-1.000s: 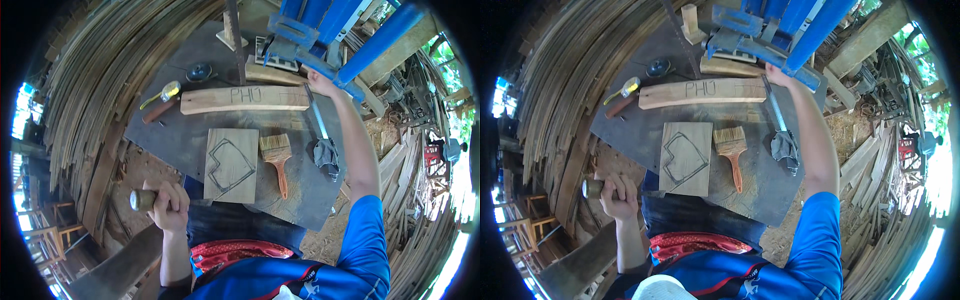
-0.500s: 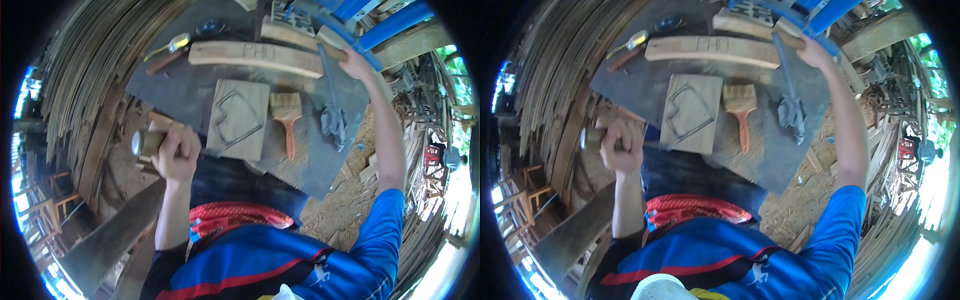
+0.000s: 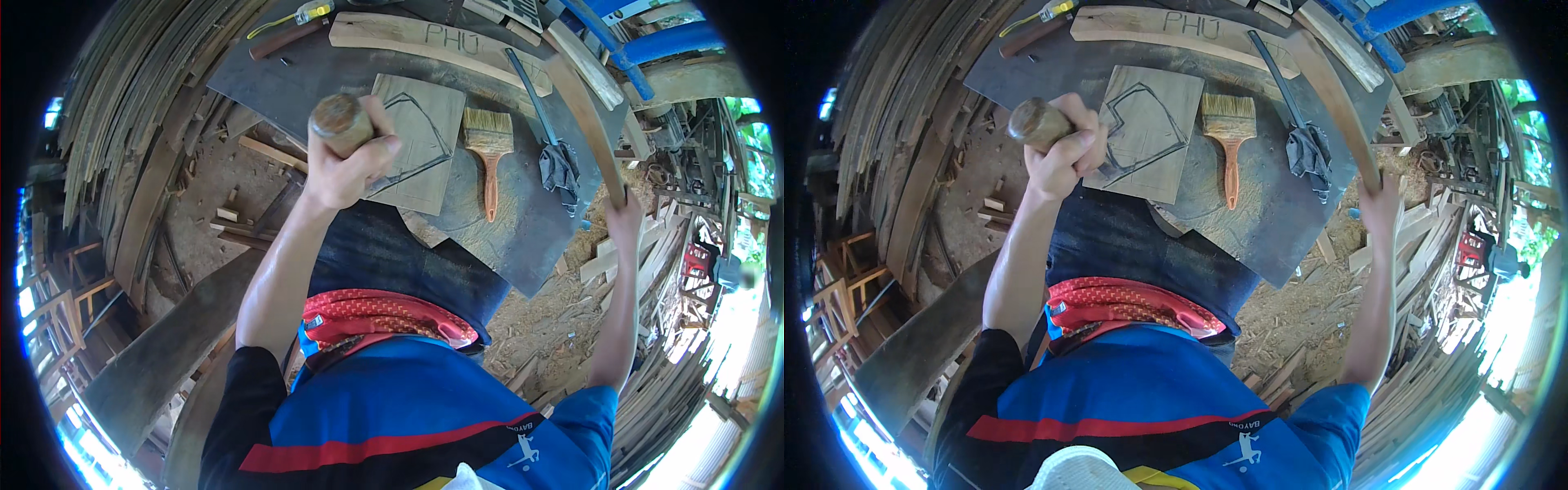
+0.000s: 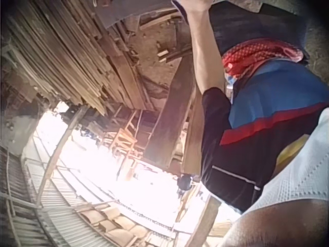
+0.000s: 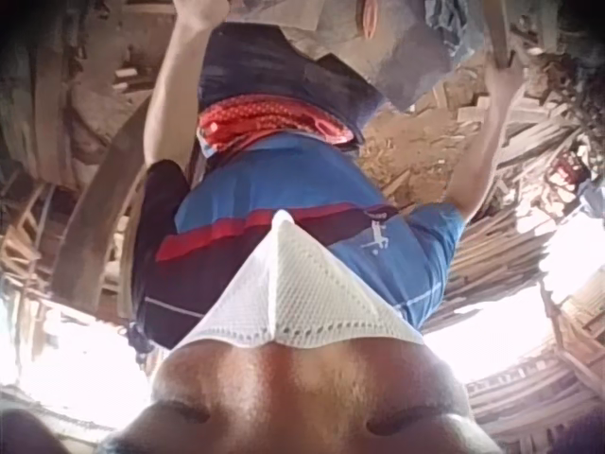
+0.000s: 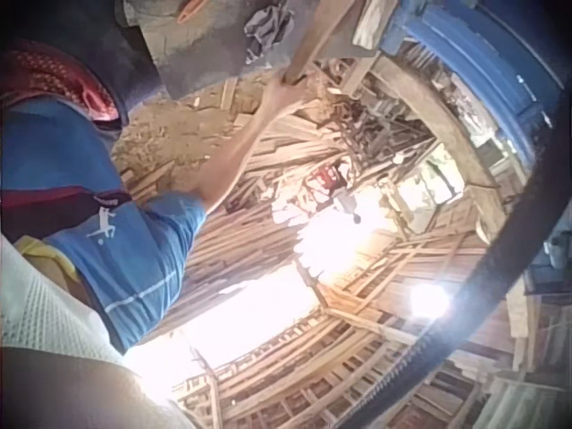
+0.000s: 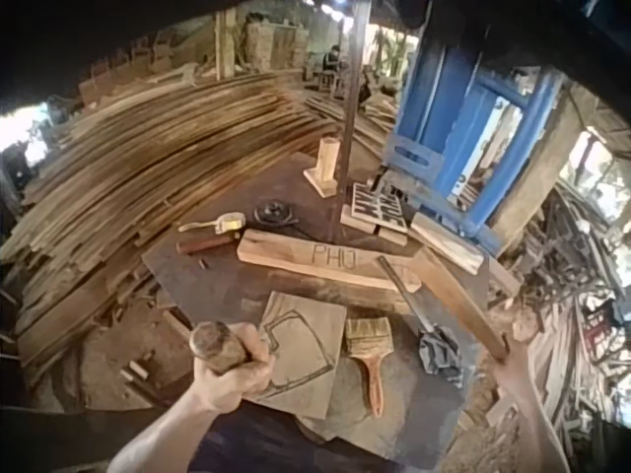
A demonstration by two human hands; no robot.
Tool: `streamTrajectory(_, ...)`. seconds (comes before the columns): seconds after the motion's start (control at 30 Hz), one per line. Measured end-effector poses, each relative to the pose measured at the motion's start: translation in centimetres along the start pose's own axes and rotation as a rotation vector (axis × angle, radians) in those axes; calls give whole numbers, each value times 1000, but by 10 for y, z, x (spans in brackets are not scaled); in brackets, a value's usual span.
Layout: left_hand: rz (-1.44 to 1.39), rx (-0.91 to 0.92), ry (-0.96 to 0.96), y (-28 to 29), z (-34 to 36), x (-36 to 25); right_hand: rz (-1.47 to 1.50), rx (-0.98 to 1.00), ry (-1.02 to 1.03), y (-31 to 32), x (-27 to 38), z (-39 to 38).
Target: Using a hand saw, chisel, and mallet to shape a wooden block.
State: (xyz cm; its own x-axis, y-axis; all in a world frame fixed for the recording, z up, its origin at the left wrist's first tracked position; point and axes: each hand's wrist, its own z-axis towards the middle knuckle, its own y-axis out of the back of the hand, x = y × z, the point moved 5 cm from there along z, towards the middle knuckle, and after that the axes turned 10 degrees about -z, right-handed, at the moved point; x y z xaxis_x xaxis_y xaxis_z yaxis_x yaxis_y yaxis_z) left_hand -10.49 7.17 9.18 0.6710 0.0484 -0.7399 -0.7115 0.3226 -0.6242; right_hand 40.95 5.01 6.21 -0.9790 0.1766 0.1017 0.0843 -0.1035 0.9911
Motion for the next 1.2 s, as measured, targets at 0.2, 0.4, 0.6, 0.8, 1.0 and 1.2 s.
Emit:
streamTrajectory(0.2,156,14,95,-6,1,5,261,103,-244,33,46,-99)
streamTrajectory(0.4,211,71,61,-11,-1,10,364,277,-356,23,83,-143)
streamTrajectory(0.6,575,392,-286,-43,4,7,526,482,-384,20,138,-158)
streamTrajectory(0.8,341,167,-84,-15,45,25,693,440,-198,24,170,-156)
streamTrajectory(1.0,430,213,-47,-20,51,26,827,428,-209,68,171,-150)
streamTrajectory(1.2,473,137,1,-9,39,27,687,364,44,112,208,-139)
